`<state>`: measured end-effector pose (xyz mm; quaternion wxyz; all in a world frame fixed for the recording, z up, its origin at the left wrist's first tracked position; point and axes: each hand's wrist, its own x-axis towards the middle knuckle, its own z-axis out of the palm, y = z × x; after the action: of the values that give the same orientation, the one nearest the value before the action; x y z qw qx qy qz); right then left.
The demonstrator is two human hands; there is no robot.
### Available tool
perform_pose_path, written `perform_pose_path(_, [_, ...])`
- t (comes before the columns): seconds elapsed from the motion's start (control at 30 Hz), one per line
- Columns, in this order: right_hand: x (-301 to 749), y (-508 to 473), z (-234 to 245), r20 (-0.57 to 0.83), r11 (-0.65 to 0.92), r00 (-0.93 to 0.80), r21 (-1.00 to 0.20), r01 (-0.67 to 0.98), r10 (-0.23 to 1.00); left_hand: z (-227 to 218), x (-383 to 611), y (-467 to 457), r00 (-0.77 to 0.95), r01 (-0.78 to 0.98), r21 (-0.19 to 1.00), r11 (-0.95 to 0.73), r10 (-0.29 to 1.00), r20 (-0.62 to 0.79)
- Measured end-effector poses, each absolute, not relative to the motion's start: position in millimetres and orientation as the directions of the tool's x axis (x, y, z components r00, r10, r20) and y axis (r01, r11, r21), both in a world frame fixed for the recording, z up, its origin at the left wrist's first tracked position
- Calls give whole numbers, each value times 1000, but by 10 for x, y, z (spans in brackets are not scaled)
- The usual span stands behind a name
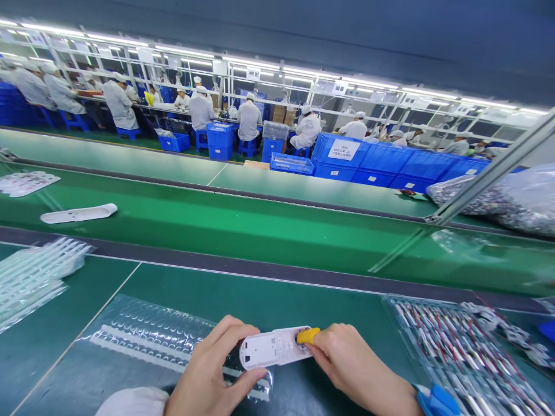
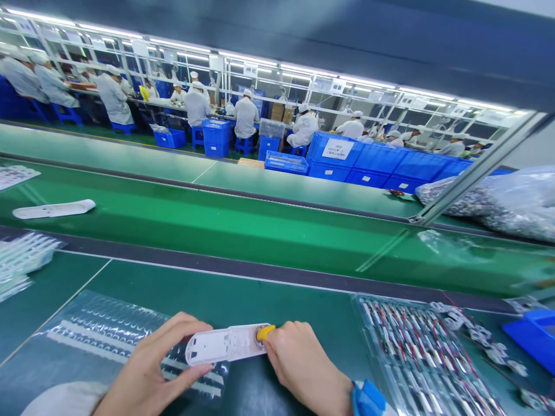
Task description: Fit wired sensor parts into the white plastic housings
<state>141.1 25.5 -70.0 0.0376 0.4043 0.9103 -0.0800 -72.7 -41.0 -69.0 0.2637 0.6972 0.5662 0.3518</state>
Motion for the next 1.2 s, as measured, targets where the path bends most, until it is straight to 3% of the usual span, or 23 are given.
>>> perform_pose_path(0.07, [1422,256,-673,-114,633,-658,-195,749,744,-690,-731,-422,112,599,770,-221,975,192])
perform_pose_path(0.23, [1480,270,-640,18,438,-508,-534,723,861,-743,-743,-445,77,610,776,-165,986,149])
perform_pose_path(0.3, [1516,267,-671,93,406,-446,-607,683,890,-775,-746,-451,78,615,770,-171,985,157])
perform_pose_path(0.43, [1544,221,-800,216,488,-460,-607,628,861,-813,-750,-463,86,637,741,-213,975,205])
perform_pose_path(0.83, [1446,137,-928,178,465,-460,-607,644,870,-830,-799,-546,126,746,573,-339,917,378])
perform_pose_path(1.1, [1442,169,-952,216,481,-454,-616,623,864,-885,-858,-599,86,809,517,-279,926,366])
perform_pose_path(1.2, [1361,476,-860,217,444,-394,-558,701,893,-879,-960,-655,21,852,478,-215,925,380])
